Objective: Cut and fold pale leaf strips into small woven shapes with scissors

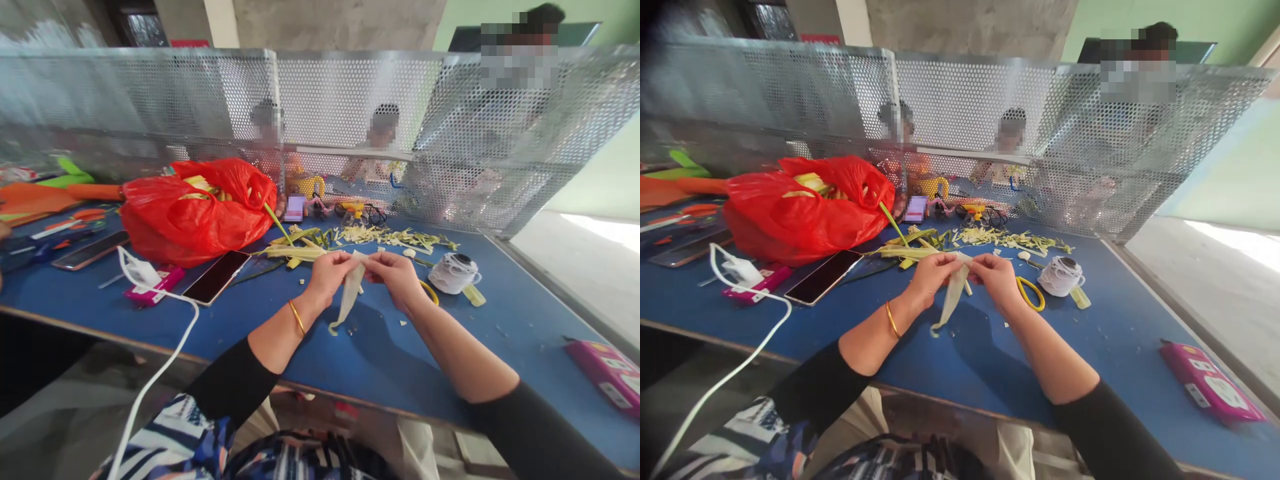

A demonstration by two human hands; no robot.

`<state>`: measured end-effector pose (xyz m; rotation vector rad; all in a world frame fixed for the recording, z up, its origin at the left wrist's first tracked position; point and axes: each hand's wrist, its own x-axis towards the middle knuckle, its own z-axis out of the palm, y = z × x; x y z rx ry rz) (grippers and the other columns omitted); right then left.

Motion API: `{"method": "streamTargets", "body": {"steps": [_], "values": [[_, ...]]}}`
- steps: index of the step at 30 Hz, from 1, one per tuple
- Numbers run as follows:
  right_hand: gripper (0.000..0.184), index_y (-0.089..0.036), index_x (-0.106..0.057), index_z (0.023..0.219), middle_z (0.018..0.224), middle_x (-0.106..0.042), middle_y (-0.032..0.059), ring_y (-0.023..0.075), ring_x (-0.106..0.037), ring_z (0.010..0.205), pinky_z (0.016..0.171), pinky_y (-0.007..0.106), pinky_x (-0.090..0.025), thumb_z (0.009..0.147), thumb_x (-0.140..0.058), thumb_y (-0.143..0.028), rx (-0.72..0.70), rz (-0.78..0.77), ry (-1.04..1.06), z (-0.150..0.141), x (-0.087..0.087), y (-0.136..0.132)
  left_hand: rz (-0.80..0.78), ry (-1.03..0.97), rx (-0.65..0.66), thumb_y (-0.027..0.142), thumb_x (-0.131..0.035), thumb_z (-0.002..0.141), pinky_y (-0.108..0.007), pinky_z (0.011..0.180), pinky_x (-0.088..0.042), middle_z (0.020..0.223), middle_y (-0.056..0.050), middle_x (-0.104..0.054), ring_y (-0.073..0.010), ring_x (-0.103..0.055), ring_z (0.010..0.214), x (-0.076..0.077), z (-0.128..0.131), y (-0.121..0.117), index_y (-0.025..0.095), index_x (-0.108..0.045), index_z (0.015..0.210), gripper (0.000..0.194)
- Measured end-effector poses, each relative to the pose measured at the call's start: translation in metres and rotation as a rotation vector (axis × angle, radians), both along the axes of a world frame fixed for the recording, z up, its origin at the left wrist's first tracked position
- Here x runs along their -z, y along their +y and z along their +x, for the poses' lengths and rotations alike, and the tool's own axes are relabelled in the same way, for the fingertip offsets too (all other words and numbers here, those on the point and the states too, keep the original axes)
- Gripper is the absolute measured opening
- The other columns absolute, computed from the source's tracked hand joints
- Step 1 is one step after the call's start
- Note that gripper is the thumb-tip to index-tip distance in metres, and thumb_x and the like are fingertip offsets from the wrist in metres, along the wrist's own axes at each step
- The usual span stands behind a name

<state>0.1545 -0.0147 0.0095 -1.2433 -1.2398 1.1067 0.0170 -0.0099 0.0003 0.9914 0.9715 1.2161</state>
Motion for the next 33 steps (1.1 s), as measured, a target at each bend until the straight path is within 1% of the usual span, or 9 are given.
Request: {"method": "streamTargets", "body": {"steps": [3,6,8,11,16,22,27,30,33], "values": [[0.036,-0.019,-0.061,0.058,0.051,-0.058,-0.0029,0.0099,-0.051,0.049,0.052,0.026,-0.045,0.046,-0.085,-0.044,0.028,0.033,0.056,-0.002,-0.006,0.007,-0.063,-0.024,-0.018,0.019,-0.076,0.064,-0.021,0.050,-0.044,0.058,0.000,-0.066,-0.0107,-0.058,0.051,-0.003,-0.004,0.003,0.015,-0.066,0.066,0.011],[0.037,-0.020,-0.061,0.061,0.057,-0.060,-0.0026,0.0115,-0.057,0.056,0.053,0.024,-0.046,0.050,-0.083,-0.048,0.077,0.045,0.142,0.001,-0.005,0.008,-0.084,-0.039,-0.045,0.020,-0.075,0.064,-0.021,0.049,-0.043,0.055,0.001,-0.064,-0.0102,-0.057,0.049,-0.004,-0.006,0.004,0.016,-0.066,0.065,0.010],[0.040,-0.020,-0.064,0.068,0.065,-0.065,-0.0007,0.0134,-0.061,0.062,0.055,0.025,-0.048,0.052,-0.082,-0.051,0.049,0.007,0.167,0.003,-0.001,0.006,-0.071,-0.017,-0.017,0.020,-0.075,0.065,-0.023,0.051,-0.045,0.057,0.000,-0.065,-0.0111,-0.057,0.050,-0.002,-0.005,0.004,0.016,-0.067,0.065,0.009],[0.041,-0.019,-0.066,0.071,0.065,-0.066,-0.0003,0.0120,-0.058,0.058,0.054,0.025,-0.047,0.052,-0.083,-0.050,-0.027,-0.013,0.112,0.003,0.006,0.001,-0.030,0.043,0.030,0.022,-0.076,0.065,-0.024,0.053,-0.046,0.061,-0.001,-0.067,-0.0126,-0.059,0.054,0.001,-0.003,0.002,0.016,-0.068,0.064,0.011],[0.036,-0.019,-0.063,0.063,0.052,-0.059,-0.0037,0.0091,-0.048,0.048,0.050,0.025,-0.043,0.054,-0.083,-0.048,0.019,0.087,0.025,0.006,0.007,0.001,-0.009,0.097,0.009,0.023,-0.076,0.066,-0.022,0.052,-0.043,0.058,0.000,-0.064,-0.0101,-0.054,0.051,0.003,0.001,0.001,0.016,-0.066,0.063,0.013],[0.038,-0.019,-0.061,0.062,0.049,-0.057,-0.0039,0.0092,-0.048,0.046,0.049,0.026,-0.042,0.053,-0.083,-0.049,-0.019,0.063,-0.006,0.010,0.004,0.003,-0.034,0.108,-0.014,0.022,-0.073,0.067,-0.022,0.051,-0.040,0.055,0.002,-0.061,-0.0085,-0.050,0.049,0.002,0.002,0.000,0.016,-0.066,0.063,0.010],[0.034,-0.019,-0.060,0.061,0.047,-0.053,-0.0048,0.0094,-0.046,0.046,0.049,0.026,-0.041,0.052,-0.082,-0.044,0.044,0.085,0.033,0.013,0.004,0.005,-0.036,0.098,-0.053,0.020,-0.071,0.069,-0.022,0.050,-0.038,0.055,0.003,-0.060,-0.0085,-0.049,0.049,0.002,0.002,0.000,0.017,-0.065,0.064,0.008],[0.034,-0.020,-0.060,0.063,0.051,-0.054,-0.0041,0.0112,-0.051,0.051,0.050,0.026,-0.042,0.054,-0.080,-0.046,0.095,0.076,0.041,0.015,0.004,0.006,-0.040,0.087,-0.072,0.020,-0.070,0.070,-0.022,0.051,-0.038,0.055,0.002,-0.060,-0.0090,-0.049,0.049,0.002,0.002,0.000,0.017,-0.065,0.063,0.009],[0.038,-0.020,-0.062,0.071,0.064,-0.063,-0.0005,0.0148,-0.060,0.066,0.056,0.026,-0.046,0.056,-0.080,-0.050,0.097,0.026,0.035,0.014,0.004,0.005,-0.030,0.082,-0.060,0.023,-0.072,0.069,-0.023,0.052,-0.040,0.057,0.002,-0.061,-0.0100,-0.052,0.050,0.002,0.002,-0.001,0.017,-0.065,0.064,0.010]]}}
